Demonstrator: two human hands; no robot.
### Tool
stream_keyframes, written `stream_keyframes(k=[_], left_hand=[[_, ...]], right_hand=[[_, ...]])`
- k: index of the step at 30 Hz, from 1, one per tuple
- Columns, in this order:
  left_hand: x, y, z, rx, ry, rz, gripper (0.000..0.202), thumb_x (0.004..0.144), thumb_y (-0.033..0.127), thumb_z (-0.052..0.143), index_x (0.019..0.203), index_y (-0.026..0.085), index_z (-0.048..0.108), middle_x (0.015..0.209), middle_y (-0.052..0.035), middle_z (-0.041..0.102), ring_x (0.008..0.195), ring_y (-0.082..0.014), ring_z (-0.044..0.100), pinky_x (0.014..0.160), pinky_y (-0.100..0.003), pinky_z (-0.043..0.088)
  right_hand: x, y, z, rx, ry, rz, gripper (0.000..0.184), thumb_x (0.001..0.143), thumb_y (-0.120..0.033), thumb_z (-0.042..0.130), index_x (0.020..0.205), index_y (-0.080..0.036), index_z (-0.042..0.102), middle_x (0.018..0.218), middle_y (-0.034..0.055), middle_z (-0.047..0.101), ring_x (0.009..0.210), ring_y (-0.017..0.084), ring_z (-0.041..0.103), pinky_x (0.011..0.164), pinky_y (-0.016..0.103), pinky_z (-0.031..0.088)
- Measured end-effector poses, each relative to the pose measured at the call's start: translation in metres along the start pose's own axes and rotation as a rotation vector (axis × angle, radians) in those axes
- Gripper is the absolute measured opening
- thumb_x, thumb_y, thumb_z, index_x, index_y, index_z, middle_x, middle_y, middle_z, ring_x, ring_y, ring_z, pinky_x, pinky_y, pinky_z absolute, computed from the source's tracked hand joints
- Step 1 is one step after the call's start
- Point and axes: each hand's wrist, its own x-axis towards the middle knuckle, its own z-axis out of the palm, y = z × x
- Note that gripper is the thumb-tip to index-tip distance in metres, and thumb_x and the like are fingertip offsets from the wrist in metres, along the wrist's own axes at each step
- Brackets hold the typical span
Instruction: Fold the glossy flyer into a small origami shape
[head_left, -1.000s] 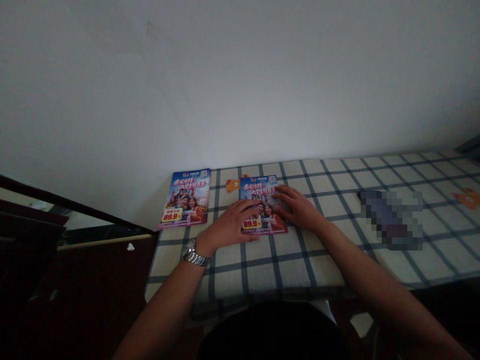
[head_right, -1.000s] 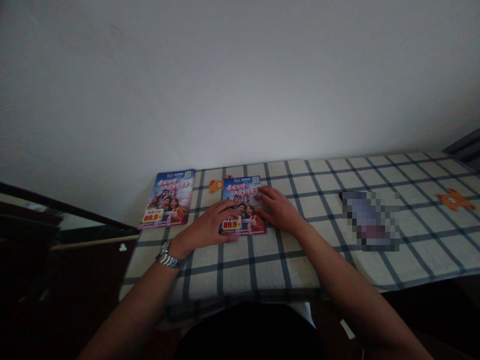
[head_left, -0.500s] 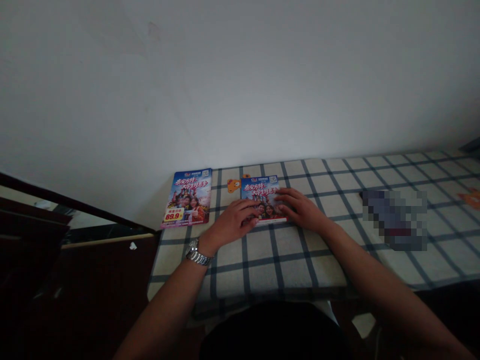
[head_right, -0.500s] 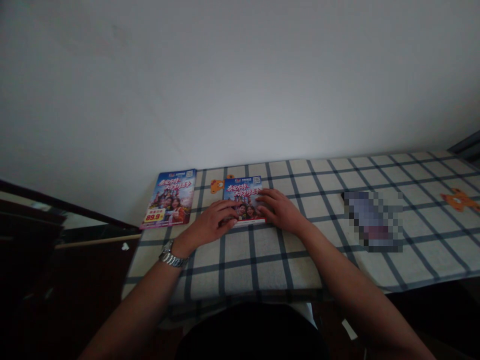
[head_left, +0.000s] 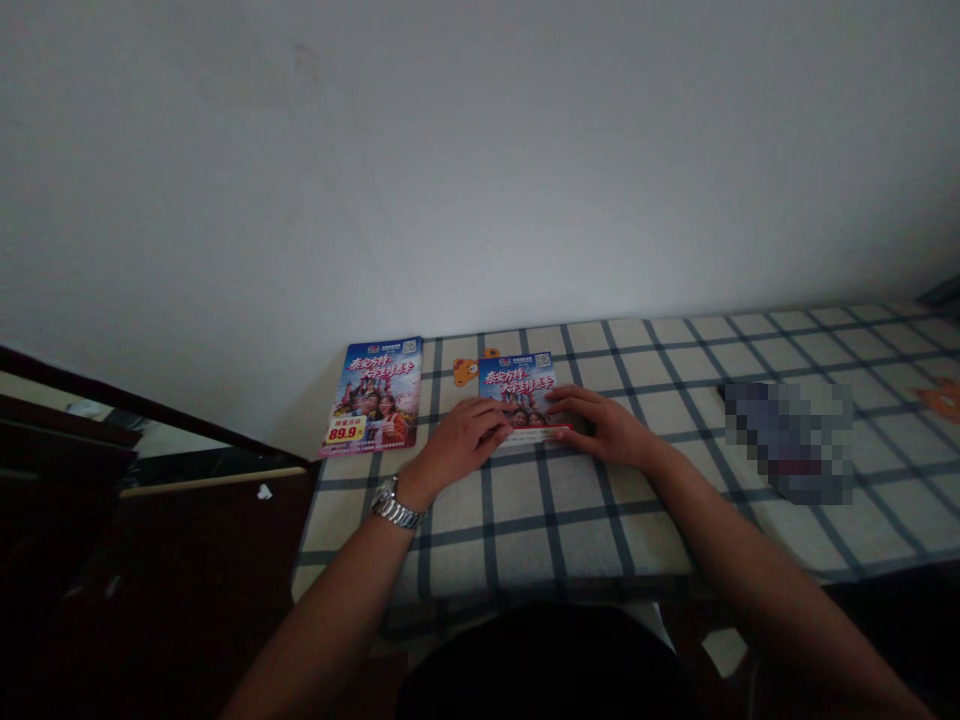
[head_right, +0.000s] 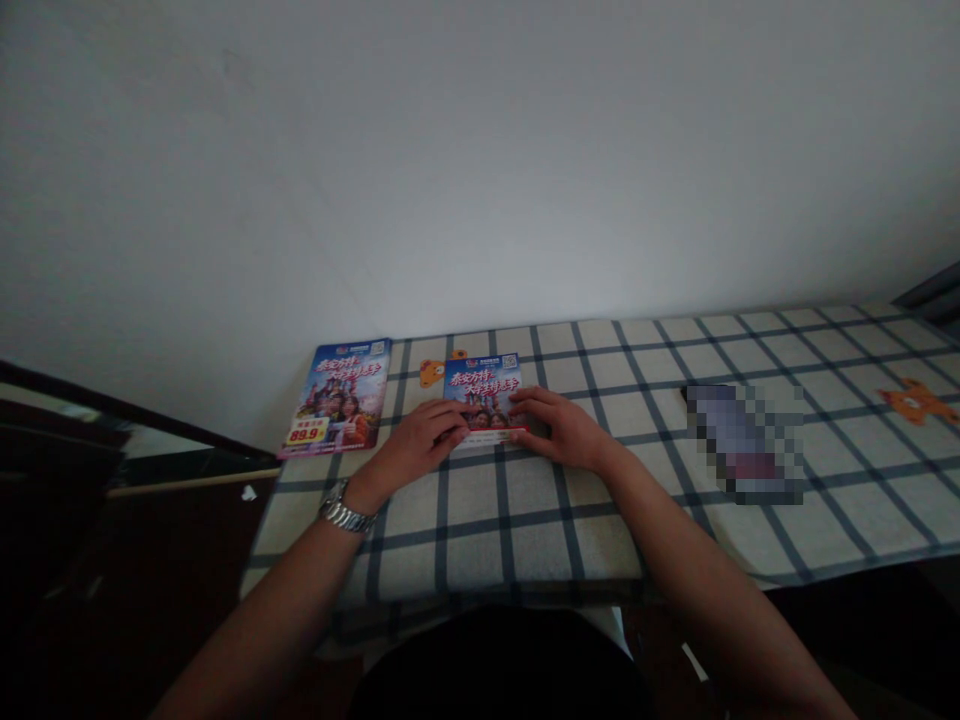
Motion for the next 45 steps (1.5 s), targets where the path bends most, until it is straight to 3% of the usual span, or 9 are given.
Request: stream_keyframes(k=[9,13,17,27,38,42,45], left_hand=[[-0.001,0.004,-0.005,-0.027,-0.026,0.004,0.024,0.106,0.044,0.056,0.114,0.026,0.07,0.136,-0.0054,0.069,0.125,-0.0247,0.064,0.109,-0.05,0.053],[-0.002,0.004,-0.007,-0.012,-0.032,0.03,0.029,0.101,0.047,0.063,0.12,0.026,0.07,0.138,-0.0067,0.068,0.128,-0.0263,0.062,0.111,-0.052,0.051],[-0.004,0.0,-0.002,0.001,-0.003,0.016,0.029,0.105,0.041,0.058,0.127,0.025,0.068,0.13,-0.0076,0.071,0.121,-0.0252,0.066,0.108,-0.05,0.054],[-0.005,0.006,-0.001,-0.033,0.006,-0.128,0.027,0.109,0.041,0.049,0.123,0.025,0.066,0.115,-0.0048,0.073,0.1,-0.021,0.072,0.092,-0.039,0.059],[-0.001,0.011,-0.002,-0.17,0.004,-0.178,0.022,0.107,0.034,0.052,0.124,0.024,0.062,0.117,-0.004,0.071,0.103,-0.0203,0.07,0.095,-0.037,0.057],[0.001,0.01,-0.002,-0.151,0.053,-0.134,0.021,0.106,0.031,0.053,0.124,0.024,0.062,0.124,-0.0062,0.066,0.116,-0.0217,0.065,0.102,-0.04,0.055],[0.001,0.005,0.002,-0.068,0.118,-0.113,0.019,0.102,0.028,0.06,0.12,0.024,0.063,0.135,-0.0073,0.063,0.13,-0.0252,0.058,0.114,-0.048,0.049]], right_hand=[[0.001,0.004,0.002,-0.022,-0.001,-0.019,0.016,0.102,-0.036,0.061,0.104,-0.025,0.072,0.14,0.0107,0.065,0.133,0.029,0.062,0.112,0.051,0.054],[0.002,0.003,0.003,-0.009,0.011,-0.023,0.015,0.103,-0.034,0.058,0.104,-0.024,0.069,0.138,0.0111,0.066,0.13,0.028,0.063,0.11,0.05,0.054],[0.003,0.0,0.001,-0.024,0.018,0.003,0.015,0.104,-0.035,0.057,0.104,-0.024,0.067,0.133,0.0117,0.068,0.122,0.028,0.067,0.104,0.048,0.056],[0.002,-0.006,0.001,-0.014,0.035,0.111,0.018,0.108,-0.039,0.051,0.105,-0.025,0.062,0.104,0.0068,0.071,0.088,0.021,0.068,0.08,0.034,0.054],[0.004,-0.005,0.007,-0.056,0.087,0.185,0.022,0.106,-0.042,0.055,0.1,-0.023,0.064,0.089,0.0037,0.07,0.074,0.017,0.064,0.067,0.029,0.048],[0.006,-0.007,0.009,-0.069,0.098,0.196,0.021,0.105,-0.041,0.056,0.099,-0.022,0.065,0.088,0.0035,0.07,0.072,0.017,0.064,0.065,0.028,0.047],[0.007,-0.007,0.01,-0.069,0.104,0.207,0.019,0.104,-0.039,0.057,0.098,-0.022,0.065,0.088,0.0037,0.071,0.072,0.017,0.064,0.066,0.029,0.048]])
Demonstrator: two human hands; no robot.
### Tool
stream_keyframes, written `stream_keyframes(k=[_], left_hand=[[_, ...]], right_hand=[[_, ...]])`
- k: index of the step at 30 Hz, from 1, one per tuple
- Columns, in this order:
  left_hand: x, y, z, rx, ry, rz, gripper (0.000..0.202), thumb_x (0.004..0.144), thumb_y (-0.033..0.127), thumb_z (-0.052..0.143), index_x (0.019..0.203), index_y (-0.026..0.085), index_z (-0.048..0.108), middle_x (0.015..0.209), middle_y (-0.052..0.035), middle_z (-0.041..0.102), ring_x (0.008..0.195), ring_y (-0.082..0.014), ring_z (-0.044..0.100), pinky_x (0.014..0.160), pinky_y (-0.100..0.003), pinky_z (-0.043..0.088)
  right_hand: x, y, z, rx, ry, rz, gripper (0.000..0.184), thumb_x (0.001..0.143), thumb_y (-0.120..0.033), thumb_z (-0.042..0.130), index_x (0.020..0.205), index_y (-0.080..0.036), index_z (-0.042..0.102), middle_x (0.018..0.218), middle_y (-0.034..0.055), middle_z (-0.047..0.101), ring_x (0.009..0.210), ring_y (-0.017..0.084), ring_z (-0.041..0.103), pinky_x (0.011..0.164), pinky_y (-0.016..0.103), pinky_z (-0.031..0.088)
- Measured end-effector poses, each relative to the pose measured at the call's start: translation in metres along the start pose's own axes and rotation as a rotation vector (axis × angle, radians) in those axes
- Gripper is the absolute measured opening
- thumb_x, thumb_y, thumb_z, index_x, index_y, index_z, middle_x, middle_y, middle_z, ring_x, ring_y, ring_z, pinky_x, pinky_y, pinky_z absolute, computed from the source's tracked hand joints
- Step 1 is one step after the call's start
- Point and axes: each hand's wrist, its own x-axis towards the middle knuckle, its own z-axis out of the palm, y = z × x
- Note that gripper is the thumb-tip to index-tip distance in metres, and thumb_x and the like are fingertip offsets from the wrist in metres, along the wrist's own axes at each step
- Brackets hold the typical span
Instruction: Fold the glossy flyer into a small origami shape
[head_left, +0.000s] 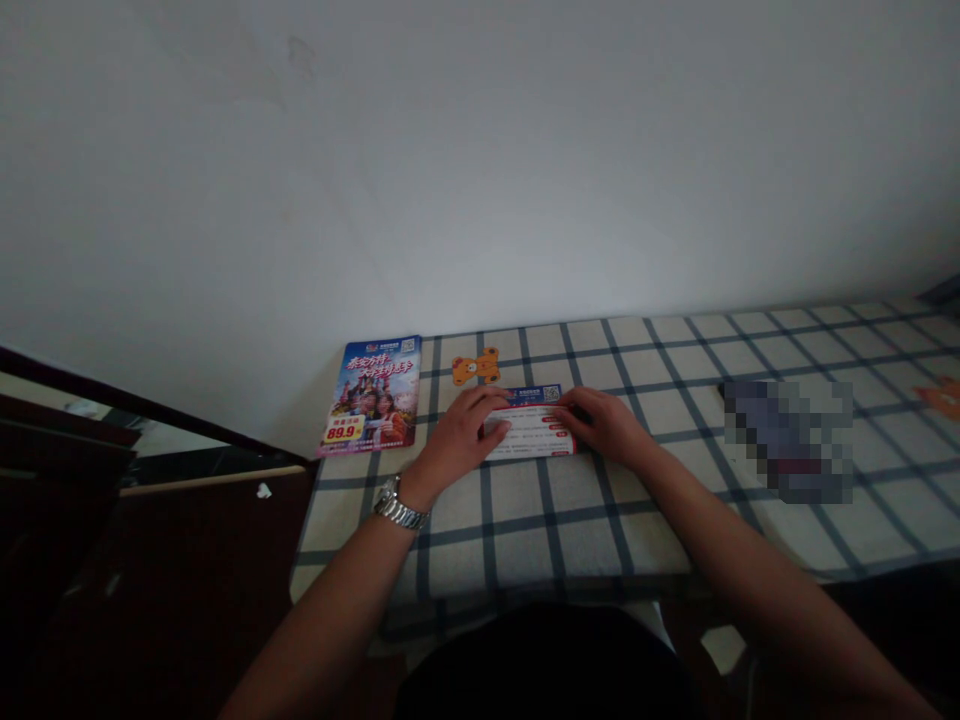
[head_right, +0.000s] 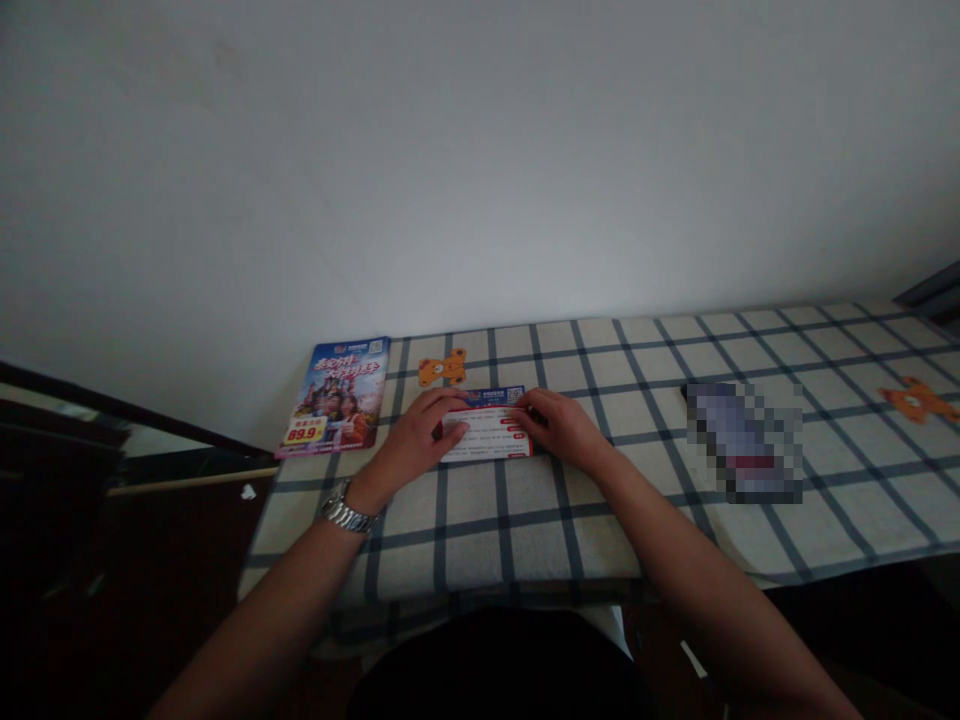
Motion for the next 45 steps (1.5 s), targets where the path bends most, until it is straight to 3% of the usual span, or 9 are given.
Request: stream_keyframes(k=[5,13,19,27,36,45], left_hand=[[0.0,-0.008,0.007,0.082,-0.03,0.008,0.016,0.1,0.024,0.064,0.115,0.022,0.063,0.15,-0.008,0.056,0.141,-0.0275,0.052,0.122,-0.053,0.042],[0.002,-0.007,0.008,0.089,-0.046,0.002,0.028,0.098,0.022,0.067,0.125,0.024,0.061,0.138,-0.0066,0.063,0.133,-0.0259,0.057,0.118,-0.05,0.046],[0.002,-0.007,0.007,0.121,-0.066,-0.011,0.029,0.097,0.022,0.069,0.125,0.024,0.062,0.137,-0.0055,0.064,0.129,-0.0259,0.059,0.116,-0.05,0.045],[0.004,-0.002,0.003,0.114,-0.067,-0.05,0.029,0.096,0.023,0.069,0.124,0.026,0.063,0.129,-0.0039,0.068,0.124,-0.0267,0.062,0.111,-0.049,0.046],[-0.001,-0.004,0.004,0.274,-0.001,-0.134,0.043,0.092,0.035,0.077,0.129,0.022,0.062,0.128,-0.0096,0.061,0.12,-0.0323,0.057,0.106,-0.052,0.047],[0.0,-0.004,0.005,0.285,-0.014,-0.162,0.037,0.093,0.038,0.075,0.126,0.025,0.065,0.123,-0.008,0.061,0.117,-0.0315,0.056,0.101,-0.05,0.047]], right_hand=[[0.001,0.004,0.003,0.008,0.008,-0.021,0.014,0.103,-0.035,0.059,0.099,-0.023,0.065,0.09,0.004,0.07,0.076,0.019,0.065,0.07,0.03,0.049],[0.003,0.007,0.002,-0.019,0.024,-0.089,0.008,0.101,-0.028,0.062,0.104,-0.023,0.067,0.103,0.0078,0.069,0.091,0.023,0.065,0.082,0.037,0.053],[0.003,0.015,0.006,-0.142,0.051,-0.086,0.027,0.095,-0.03,0.07,0.121,-0.024,0.069,0.119,0.012,0.067,0.109,0.032,0.062,0.096,0.05,0.054],[0.002,0.016,0.008,-0.165,0.049,-0.066,0.044,0.095,-0.035,0.07,0.138,-0.027,0.064,0.127,0.0139,0.061,0.116,0.035,0.06,0.103,0.058,0.053],[0.001,0.021,0.01,-0.168,0.038,-0.062,0.044,0.095,-0.038,0.069,0.137,-0.025,0.065,0.126,0.0146,0.059,0.116,0.034,0.06,0.102,0.056,0.055],[0.002,0.02,0.009,-0.152,0.043,-0.05,0.035,0.094,-0.036,0.07,0.127,-0.024,0.066,0.125,0.0143,0.059,0.117,0.034,0.06,0.103,0.056,0.054]])
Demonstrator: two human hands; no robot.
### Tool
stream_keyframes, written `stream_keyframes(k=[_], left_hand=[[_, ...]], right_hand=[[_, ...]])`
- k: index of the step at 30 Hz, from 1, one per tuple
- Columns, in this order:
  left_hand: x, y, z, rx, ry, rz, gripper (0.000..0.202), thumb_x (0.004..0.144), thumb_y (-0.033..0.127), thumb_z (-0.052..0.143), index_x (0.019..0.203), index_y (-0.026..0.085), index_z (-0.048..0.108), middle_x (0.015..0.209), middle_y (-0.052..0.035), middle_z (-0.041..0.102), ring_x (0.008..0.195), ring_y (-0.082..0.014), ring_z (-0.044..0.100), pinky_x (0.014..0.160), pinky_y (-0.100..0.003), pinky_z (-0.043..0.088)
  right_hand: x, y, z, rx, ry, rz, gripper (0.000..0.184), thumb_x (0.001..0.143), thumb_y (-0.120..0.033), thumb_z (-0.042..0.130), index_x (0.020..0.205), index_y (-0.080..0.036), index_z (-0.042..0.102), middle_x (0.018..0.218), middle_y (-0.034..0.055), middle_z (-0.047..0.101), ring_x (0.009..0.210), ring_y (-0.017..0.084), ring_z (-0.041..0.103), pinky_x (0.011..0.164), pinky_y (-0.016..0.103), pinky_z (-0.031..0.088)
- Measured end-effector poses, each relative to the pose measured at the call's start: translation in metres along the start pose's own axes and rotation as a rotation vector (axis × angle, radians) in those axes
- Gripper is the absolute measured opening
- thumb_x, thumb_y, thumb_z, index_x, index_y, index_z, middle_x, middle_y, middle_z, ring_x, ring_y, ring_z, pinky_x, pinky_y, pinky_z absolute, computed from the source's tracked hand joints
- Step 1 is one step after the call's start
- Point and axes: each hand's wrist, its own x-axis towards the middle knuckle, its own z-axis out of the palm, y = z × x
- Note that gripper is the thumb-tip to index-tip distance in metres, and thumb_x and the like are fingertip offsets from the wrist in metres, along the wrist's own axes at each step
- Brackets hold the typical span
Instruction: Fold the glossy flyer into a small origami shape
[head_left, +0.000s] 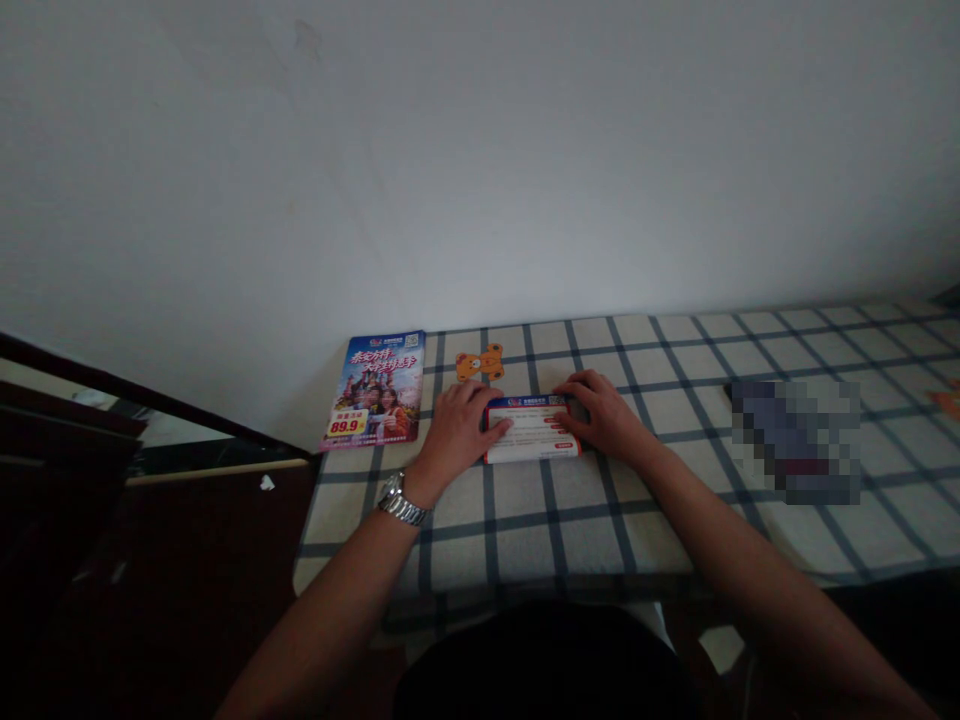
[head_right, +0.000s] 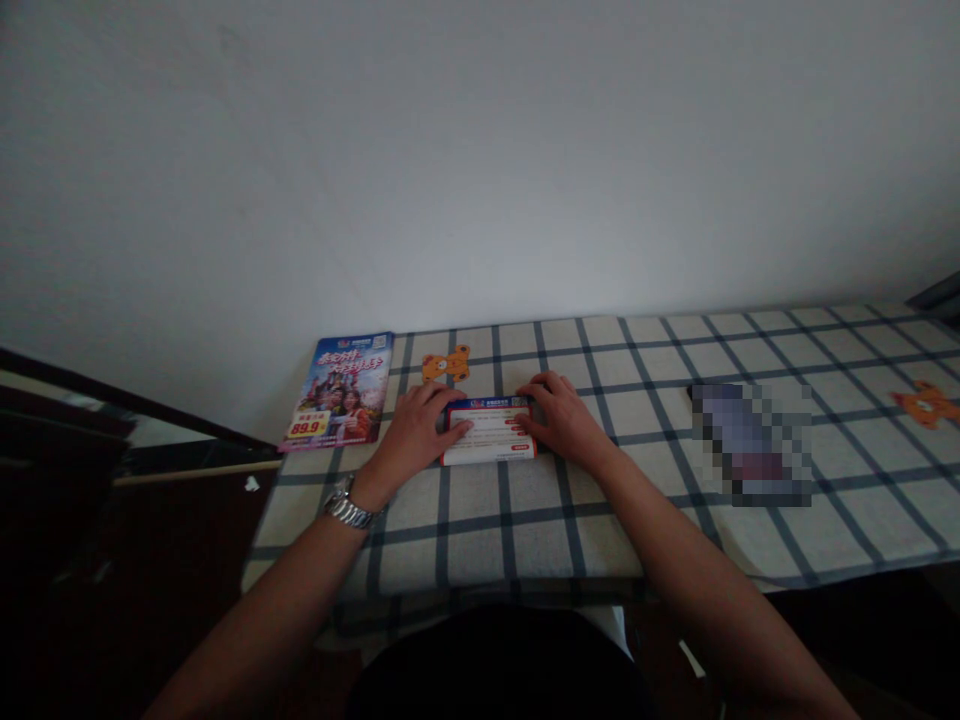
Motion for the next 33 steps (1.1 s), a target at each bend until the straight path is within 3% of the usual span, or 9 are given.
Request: stream_keyframes(k=[10,33], left_hand=[[-0.0001,0.0033,-0.0018,0.01,0.024,-0.013,0.029,0.091,0.038,0.077,0.113,0.024,0.063,0.116,-0.0064,0.062,0.11,-0.0307,0.058,0.095,-0.049,0.049],[-0.0003,-0.0013,-0.0023,-0.016,0.037,-0.02,0.023,0.092,0.03,0.073,0.11,0.022,0.06,0.114,-0.0084,0.06,0.108,-0.0313,0.058,0.096,-0.05,0.05]], right_hand=[[0.0023,-0.0023,-0.0013,0.011,0.004,0.006,0.028,0.094,-0.034,0.07,0.121,-0.025,0.067,0.122,0.0128,0.059,0.114,0.033,0.061,0.102,0.054,0.053],[0.0032,-0.0042,-0.0011,0.02,0.011,0.036,0.026,0.095,-0.032,0.07,0.119,-0.023,0.066,0.119,0.012,0.059,0.113,0.031,0.06,0.102,0.051,0.053]])
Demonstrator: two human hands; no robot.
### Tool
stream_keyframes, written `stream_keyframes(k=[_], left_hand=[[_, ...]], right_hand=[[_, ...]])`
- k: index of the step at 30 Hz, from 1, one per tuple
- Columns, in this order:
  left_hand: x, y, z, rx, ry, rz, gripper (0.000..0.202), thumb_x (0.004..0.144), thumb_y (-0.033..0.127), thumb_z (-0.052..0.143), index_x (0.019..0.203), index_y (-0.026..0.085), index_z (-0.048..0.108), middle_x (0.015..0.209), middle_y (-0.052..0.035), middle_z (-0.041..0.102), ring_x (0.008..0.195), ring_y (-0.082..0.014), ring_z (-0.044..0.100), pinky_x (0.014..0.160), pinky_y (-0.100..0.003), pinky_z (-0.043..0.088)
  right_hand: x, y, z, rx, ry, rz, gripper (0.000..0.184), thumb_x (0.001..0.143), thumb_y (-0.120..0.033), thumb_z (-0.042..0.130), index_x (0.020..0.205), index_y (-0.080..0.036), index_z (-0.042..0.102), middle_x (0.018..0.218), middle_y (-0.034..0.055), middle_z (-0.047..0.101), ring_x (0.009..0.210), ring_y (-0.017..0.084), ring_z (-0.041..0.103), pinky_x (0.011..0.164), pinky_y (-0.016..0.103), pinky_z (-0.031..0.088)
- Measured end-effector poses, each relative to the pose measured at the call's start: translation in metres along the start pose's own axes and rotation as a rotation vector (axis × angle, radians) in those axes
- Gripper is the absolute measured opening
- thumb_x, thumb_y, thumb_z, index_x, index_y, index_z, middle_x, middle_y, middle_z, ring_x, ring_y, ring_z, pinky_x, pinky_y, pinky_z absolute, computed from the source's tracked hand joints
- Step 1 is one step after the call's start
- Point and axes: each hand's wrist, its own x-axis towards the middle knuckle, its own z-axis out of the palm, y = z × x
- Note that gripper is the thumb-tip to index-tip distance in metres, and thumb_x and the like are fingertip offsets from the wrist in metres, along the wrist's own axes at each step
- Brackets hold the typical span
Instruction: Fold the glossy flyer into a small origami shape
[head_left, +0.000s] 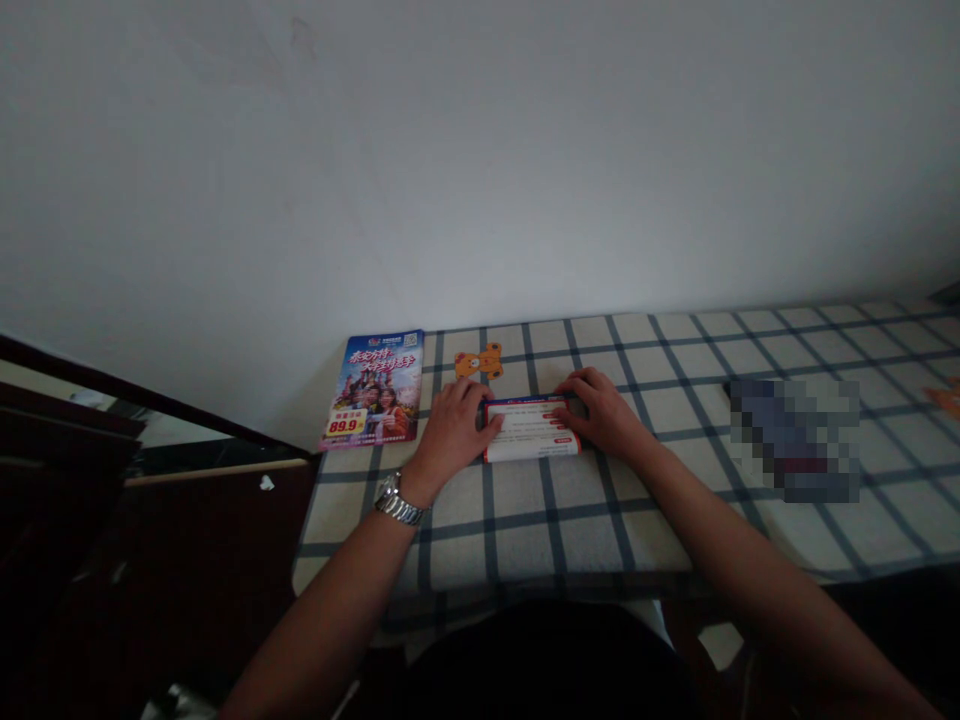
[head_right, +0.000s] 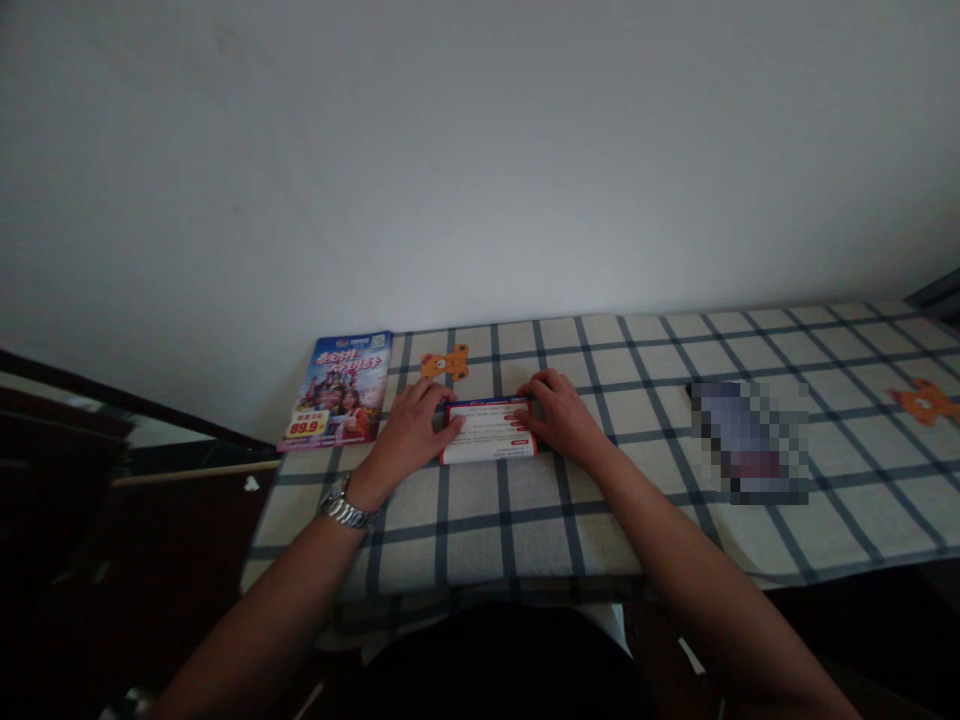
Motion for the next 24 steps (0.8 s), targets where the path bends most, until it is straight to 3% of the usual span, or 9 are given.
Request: stream_keyframes(k=[24], left_hand=[[0.0006,0.0014,0.0005,-0.002,-0.006,-0.039,0.016,0.094,0.025,0.071,0.106,0.023,0.061,0.113,-0.0068,0.06,0.109,-0.0297,0.058,0.097,-0.047,0.05]], right_hand=[[0.0031,-0.0013,0.0028,0.034,0.058,0.044,0.014,0.093,-0.029,0.071,0.105,-0.023,0.066,0.11,0.0091,0.059,0.102,0.028,0.062,0.095,0.046,0.054]])
